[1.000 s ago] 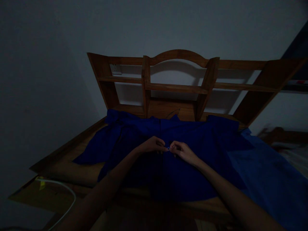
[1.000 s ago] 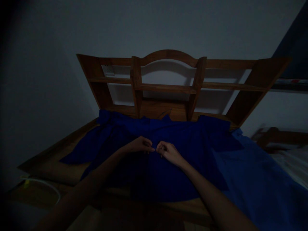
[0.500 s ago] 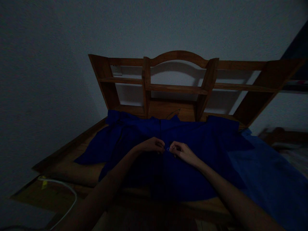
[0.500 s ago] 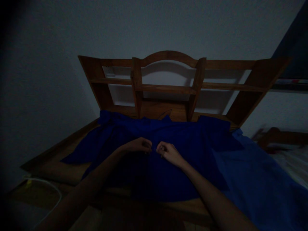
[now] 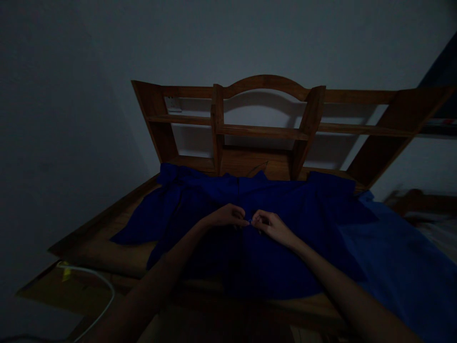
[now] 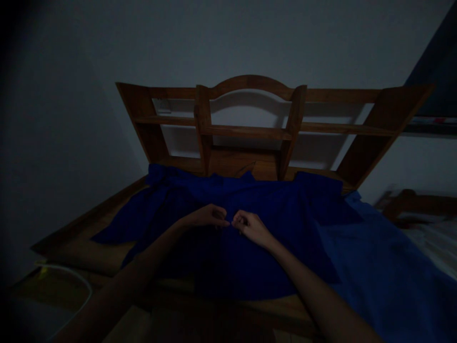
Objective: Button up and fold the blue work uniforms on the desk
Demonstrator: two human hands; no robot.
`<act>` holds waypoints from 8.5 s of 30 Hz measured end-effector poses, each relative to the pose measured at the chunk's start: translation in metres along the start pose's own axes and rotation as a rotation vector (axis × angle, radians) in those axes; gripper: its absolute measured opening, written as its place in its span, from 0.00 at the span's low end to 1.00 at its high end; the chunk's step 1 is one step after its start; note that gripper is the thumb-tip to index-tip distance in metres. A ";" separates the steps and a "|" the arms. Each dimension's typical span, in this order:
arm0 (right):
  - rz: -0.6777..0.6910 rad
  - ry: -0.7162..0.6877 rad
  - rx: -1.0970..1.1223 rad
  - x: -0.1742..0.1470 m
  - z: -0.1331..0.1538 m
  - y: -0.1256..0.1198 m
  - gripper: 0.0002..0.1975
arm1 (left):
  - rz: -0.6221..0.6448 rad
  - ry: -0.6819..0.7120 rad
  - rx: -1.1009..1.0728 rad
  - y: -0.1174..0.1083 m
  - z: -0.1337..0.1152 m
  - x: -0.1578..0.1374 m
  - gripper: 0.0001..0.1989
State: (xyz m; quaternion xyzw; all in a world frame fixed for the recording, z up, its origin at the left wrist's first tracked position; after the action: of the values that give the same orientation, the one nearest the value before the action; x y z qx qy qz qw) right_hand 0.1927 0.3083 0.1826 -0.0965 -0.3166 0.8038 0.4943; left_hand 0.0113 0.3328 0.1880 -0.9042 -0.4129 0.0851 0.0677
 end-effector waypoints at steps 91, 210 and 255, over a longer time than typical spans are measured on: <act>-0.343 -0.034 -0.519 -0.112 0.083 0.067 0.10 | -0.141 0.060 0.016 0.010 0.013 0.004 0.26; -0.567 0.234 0.553 -0.115 0.046 0.055 0.12 | -0.719 0.205 0.019 0.112 0.017 -0.086 0.06; -0.571 0.125 -0.056 -0.116 0.067 0.065 0.08 | -0.563 0.297 -0.004 0.112 0.009 -0.096 0.06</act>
State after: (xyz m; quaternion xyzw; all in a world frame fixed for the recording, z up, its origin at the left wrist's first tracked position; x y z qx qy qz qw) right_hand 0.1705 0.1613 0.1771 -0.0665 -0.3218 0.6156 0.7162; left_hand 0.0298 0.1873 0.1670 -0.7572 -0.6327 -0.0709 0.1463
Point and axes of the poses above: each hand's wrist, its own x-axis towards the middle knuckle, its own y-axis out of the palm, z = x × y, the point moved 3 cm from there along x, towards the middle knuckle, and after that the axes turned 7 degrees about -x, right-handed, at the moved point
